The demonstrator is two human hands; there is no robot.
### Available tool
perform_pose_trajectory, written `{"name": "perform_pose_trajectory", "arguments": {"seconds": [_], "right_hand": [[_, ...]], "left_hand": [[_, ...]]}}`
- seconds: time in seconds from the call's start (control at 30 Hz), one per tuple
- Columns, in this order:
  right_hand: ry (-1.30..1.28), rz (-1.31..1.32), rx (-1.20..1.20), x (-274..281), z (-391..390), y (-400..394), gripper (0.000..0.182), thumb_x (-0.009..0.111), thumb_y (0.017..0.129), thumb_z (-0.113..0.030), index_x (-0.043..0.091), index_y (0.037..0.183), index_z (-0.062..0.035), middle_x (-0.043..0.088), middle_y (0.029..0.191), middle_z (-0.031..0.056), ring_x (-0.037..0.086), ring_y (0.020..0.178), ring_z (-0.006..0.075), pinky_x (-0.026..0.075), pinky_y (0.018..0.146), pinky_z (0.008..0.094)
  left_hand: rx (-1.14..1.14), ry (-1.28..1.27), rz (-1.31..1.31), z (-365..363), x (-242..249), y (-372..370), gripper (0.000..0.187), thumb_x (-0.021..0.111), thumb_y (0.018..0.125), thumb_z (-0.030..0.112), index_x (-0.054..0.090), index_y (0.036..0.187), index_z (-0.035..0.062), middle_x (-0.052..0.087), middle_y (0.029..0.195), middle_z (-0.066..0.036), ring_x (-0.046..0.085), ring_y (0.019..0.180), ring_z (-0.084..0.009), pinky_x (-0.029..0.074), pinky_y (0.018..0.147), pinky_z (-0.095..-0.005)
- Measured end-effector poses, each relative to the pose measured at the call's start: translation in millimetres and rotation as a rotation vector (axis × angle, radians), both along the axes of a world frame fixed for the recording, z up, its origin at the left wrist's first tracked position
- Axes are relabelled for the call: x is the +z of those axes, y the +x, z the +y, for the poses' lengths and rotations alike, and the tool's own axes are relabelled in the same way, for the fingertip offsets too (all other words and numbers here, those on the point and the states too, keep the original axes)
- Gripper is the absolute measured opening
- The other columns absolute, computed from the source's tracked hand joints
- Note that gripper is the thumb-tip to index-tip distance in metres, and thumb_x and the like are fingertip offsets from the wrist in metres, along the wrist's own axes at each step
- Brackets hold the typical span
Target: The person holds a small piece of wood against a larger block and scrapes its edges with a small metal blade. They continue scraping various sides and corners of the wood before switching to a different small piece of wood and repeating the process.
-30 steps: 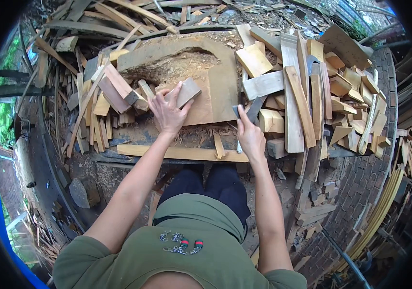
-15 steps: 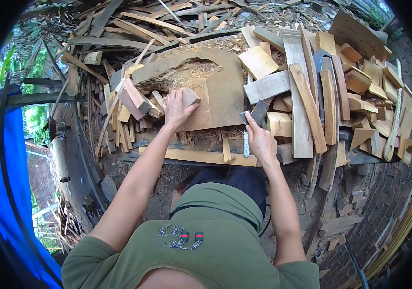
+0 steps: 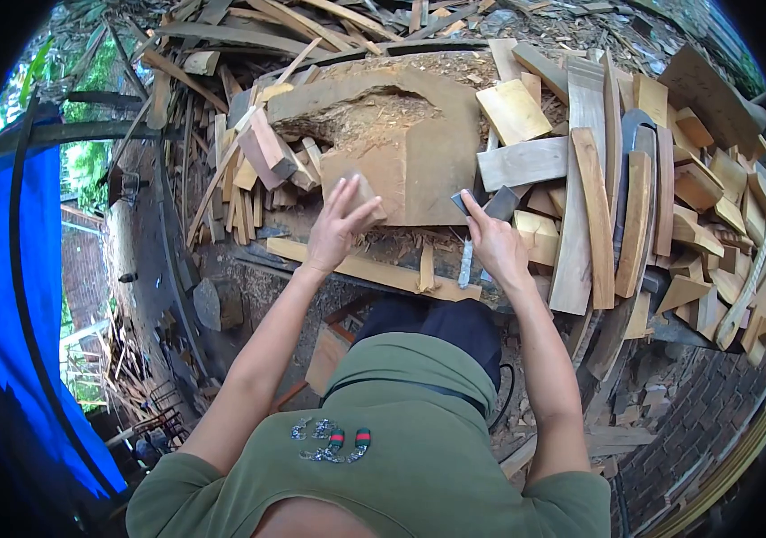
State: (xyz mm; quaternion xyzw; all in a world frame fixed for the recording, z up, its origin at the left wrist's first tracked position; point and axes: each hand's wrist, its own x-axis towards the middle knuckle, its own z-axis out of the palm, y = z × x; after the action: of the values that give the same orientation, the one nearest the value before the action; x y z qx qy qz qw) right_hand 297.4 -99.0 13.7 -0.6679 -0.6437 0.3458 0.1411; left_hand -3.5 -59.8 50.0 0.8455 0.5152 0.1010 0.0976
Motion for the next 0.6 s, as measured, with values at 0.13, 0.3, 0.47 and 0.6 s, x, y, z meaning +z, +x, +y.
{"name": "perform_pose_trajectory", "arguments": {"seconds": [0.13, 0.3, 0.47, 0.6], "right_hand": [[-0.032, 0.002, 0.053, -4, 0, -9, 0.048, 0.050, 0.099, -0.032, 0.041, 0.146, -0.0335, 0.068, 0.085, 0.0240, 0.067, 0.080, 0.0427, 0.051, 0.069, 0.0523], [-0.019, 0.019, 0.074, -7, -8, -23, 0.046, 0.050, 0.098, -0.031, 0.044, 0.144, -0.0338, 0.068, 0.084, 0.0221, 0.066, 0.077, 0.0430, 0.054, 0.069, 0.0536], [-0.022, 0.019, 0.111, -8, -13, -33, 0.046, 0.050, 0.098, -0.031, 0.044, 0.144, -0.0338, 0.068, 0.087, 0.0220, 0.067, 0.079, 0.0419, 0.054, 0.071, 0.0533], [0.013, 0.109, 0.096, -6, -13, -39, 0.047, 0.050, 0.099, -0.030, 0.043, 0.145, -0.0307, 0.067, 0.087, 0.0242, 0.066, 0.078, 0.0423, 0.053, 0.073, 0.0528]], "left_hand": [[-0.032, -0.067, 0.044, -14, -4, 0, 0.071, 0.053, 0.079, -0.008, 0.047, 0.144, 0.0190, 0.036, 0.154, -0.012, 0.033, 0.142, -0.0329, 0.032, 0.117, -0.0435], [0.269, -0.088, -0.194, -18, -10, -3, 0.058, 0.053, 0.091, 0.006, 0.037, 0.146, -0.0005, 0.035, 0.153, -0.019, 0.030, 0.143, -0.0364, 0.028, 0.117, -0.0451], [0.497, -0.174, -0.112, -8, -13, 31, 0.097, 0.073, 0.082, 0.041, 0.020, 0.152, -0.0010, 0.014, 0.158, -0.026, 0.022, 0.144, -0.0423, 0.024, 0.117, -0.0470], [0.524, -0.148, -0.190, -7, -31, 32, 0.109, 0.079, 0.074, 0.046, 0.018, 0.154, 0.0037, 0.009, 0.157, -0.026, 0.019, 0.143, -0.0454, 0.023, 0.116, -0.0495]]}}
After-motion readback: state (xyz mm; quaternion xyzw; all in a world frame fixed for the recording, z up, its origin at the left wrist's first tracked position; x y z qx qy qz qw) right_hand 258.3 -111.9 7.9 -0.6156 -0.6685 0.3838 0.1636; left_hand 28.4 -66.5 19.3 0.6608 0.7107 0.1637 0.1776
